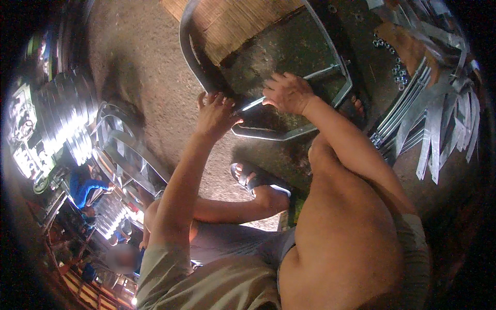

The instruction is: The person sits on the floor and assembles a metal frame by inserting a long metal rod into a curved metal piece. They secure the rod using nuts and washers, tightening them by hand to hold the components together.

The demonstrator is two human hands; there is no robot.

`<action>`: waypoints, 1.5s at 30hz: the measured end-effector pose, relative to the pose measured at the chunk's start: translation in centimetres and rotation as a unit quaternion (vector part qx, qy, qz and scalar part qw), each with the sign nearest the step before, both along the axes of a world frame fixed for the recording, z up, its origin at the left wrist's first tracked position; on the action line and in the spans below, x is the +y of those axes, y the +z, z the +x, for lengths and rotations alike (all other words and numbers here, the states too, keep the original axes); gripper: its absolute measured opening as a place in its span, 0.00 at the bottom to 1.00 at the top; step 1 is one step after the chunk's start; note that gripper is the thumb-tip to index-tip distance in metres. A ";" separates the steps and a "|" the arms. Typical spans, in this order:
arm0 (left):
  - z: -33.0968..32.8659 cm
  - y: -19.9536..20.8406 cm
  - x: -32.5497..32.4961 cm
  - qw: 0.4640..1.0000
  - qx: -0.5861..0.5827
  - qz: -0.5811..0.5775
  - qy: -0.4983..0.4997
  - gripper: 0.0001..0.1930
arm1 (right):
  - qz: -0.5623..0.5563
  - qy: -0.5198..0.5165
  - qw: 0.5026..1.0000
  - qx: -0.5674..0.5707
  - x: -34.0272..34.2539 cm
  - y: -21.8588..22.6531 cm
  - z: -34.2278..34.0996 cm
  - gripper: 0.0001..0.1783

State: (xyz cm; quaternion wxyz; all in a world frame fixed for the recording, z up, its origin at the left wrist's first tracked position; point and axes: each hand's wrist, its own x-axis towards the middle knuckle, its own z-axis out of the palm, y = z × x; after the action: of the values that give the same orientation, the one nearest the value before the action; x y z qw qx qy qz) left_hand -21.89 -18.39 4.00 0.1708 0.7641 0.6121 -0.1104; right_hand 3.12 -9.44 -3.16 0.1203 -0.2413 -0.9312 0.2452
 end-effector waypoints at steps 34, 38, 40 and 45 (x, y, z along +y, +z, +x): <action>0.2 -0.2 -2.4 0.997 -0.043 0.046 0.033 0.24 | 0.023 0.001 1.000 0.005 0.0 -0.3 0.0 0.15; 1.4 0.3 -2.1 0.993 -0.040 0.069 0.087 0.21 | 0.015 0.001 1.000 -0.003 0.0 -0.2 0.1 0.15; 1.0 -0.2 -2.2 0.995 -0.043 0.053 0.079 0.23 | 0.003 0.004 1.000 -0.010 0.1 0.1 0.0 0.15; -0.4 -1.9 -2.8 0.985 -0.146 0.046 0.081 0.31 | 0.007 0.009 1.000 -0.012 0.2 0.0 0.0 0.16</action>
State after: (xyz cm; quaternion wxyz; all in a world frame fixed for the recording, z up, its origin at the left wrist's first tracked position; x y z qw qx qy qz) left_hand -22.29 -21.14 2.11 0.2316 0.7273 0.6446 0.0450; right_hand 3.08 -9.24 -3.13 0.1085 -0.2348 -0.9364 0.2371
